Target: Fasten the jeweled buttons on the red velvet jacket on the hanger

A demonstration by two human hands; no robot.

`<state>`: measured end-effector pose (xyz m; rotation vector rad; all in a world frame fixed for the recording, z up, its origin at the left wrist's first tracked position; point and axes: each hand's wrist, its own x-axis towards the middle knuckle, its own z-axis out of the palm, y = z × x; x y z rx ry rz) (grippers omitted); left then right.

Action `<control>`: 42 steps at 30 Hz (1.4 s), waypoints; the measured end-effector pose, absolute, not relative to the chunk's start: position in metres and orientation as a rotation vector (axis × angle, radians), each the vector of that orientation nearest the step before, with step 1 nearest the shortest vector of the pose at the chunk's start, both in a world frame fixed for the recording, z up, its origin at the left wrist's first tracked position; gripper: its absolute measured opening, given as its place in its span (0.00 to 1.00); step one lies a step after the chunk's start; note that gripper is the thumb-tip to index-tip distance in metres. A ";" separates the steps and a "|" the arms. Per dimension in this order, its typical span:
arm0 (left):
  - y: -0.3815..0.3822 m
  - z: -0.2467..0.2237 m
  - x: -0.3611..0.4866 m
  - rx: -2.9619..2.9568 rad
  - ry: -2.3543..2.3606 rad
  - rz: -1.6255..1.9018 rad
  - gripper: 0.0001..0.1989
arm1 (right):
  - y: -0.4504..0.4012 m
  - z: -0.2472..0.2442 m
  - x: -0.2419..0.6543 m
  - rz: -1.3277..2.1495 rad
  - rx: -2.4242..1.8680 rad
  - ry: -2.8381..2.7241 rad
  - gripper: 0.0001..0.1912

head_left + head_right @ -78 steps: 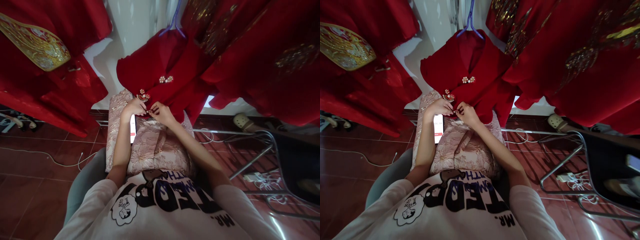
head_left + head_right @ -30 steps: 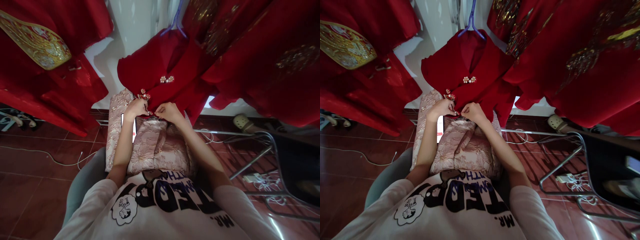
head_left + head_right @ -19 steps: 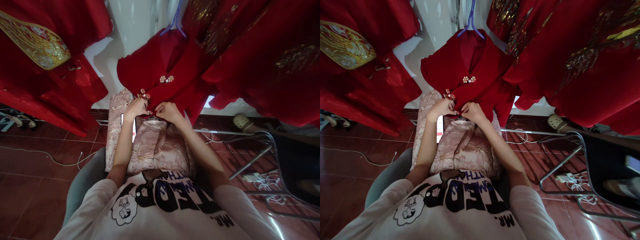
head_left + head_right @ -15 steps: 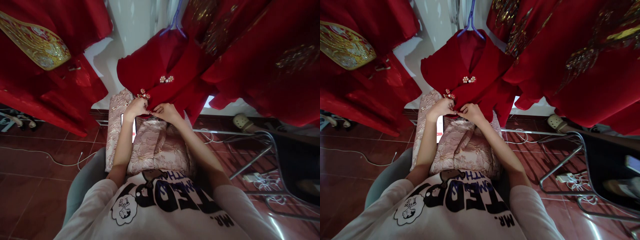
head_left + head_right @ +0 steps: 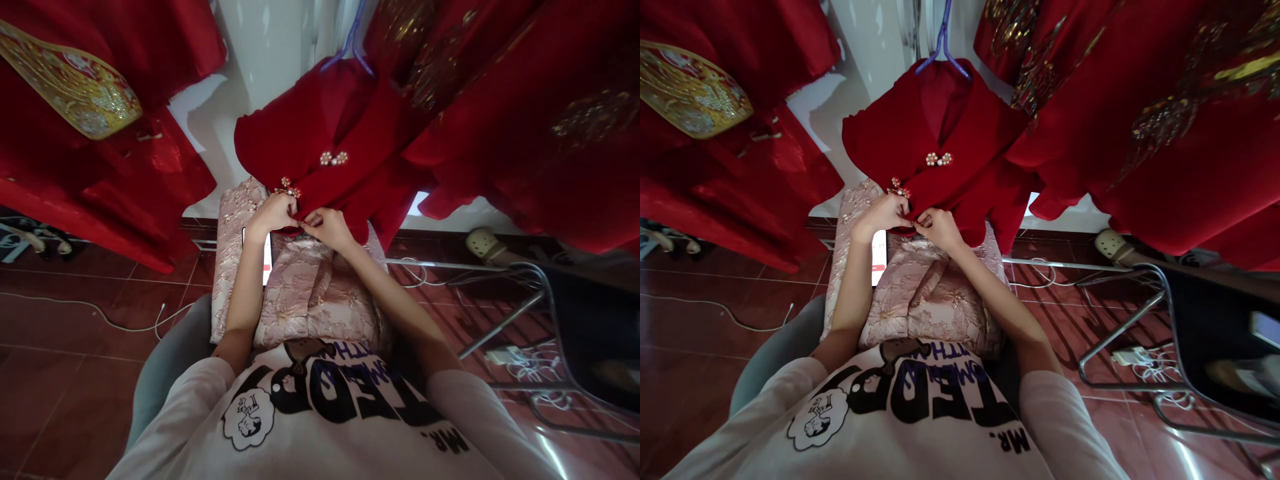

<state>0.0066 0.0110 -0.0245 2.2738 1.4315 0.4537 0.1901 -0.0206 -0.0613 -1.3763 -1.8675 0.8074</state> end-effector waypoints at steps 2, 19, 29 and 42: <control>0.010 -0.023 0.006 2.238 1.425 0.464 0.14 | -0.021 -0.060 0.190 0.819 -1.371 -1.868 0.05; 0.007 -0.020 -0.008 1.534 1.223 0.783 0.16 | -0.023 -0.041 0.205 0.969 -1.352 -1.999 0.04; 0.011 -0.023 0.000 1.154 1.175 1.062 0.07 | -0.021 -0.035 0.213 1.015 -1.256 -2.135 0.05; 0.010 -0.021 0.013 1.160 1.309 1.240 0.17 | -0.023 -0.027 0.219 1.060 -1.223 -2.222 0.05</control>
